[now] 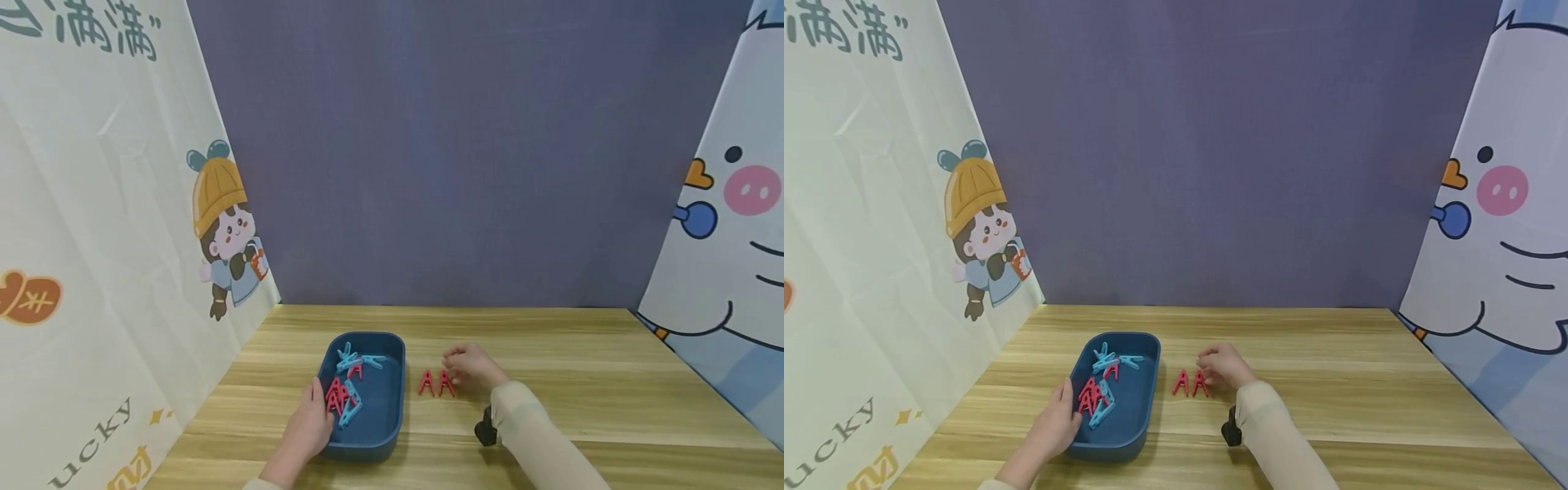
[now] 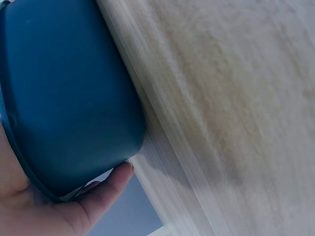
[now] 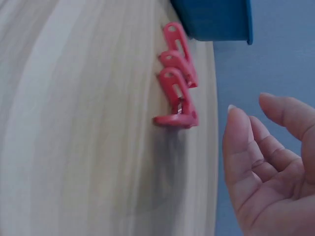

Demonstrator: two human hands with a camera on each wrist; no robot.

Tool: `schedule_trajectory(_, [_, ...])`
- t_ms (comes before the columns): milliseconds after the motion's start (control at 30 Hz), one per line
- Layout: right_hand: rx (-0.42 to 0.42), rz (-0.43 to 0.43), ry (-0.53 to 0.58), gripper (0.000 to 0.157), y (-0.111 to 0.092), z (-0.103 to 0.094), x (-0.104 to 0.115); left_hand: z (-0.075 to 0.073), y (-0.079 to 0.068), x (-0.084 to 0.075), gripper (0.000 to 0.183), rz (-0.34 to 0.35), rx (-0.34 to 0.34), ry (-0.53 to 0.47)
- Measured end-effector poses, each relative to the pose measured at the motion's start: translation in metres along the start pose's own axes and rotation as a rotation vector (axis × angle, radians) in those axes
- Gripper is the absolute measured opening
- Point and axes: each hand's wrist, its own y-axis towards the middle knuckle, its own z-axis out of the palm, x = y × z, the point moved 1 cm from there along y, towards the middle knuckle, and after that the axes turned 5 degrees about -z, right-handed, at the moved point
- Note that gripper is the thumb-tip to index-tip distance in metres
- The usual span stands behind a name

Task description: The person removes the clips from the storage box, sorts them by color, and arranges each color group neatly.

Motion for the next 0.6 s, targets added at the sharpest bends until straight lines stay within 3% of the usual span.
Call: schedule_trajectory(600, [0.090,-0.062,-0.025,0.028,0.011,0.018,0.040,0.000,-0.002,0.000,0.068,-0.017,0.002,-0.029])
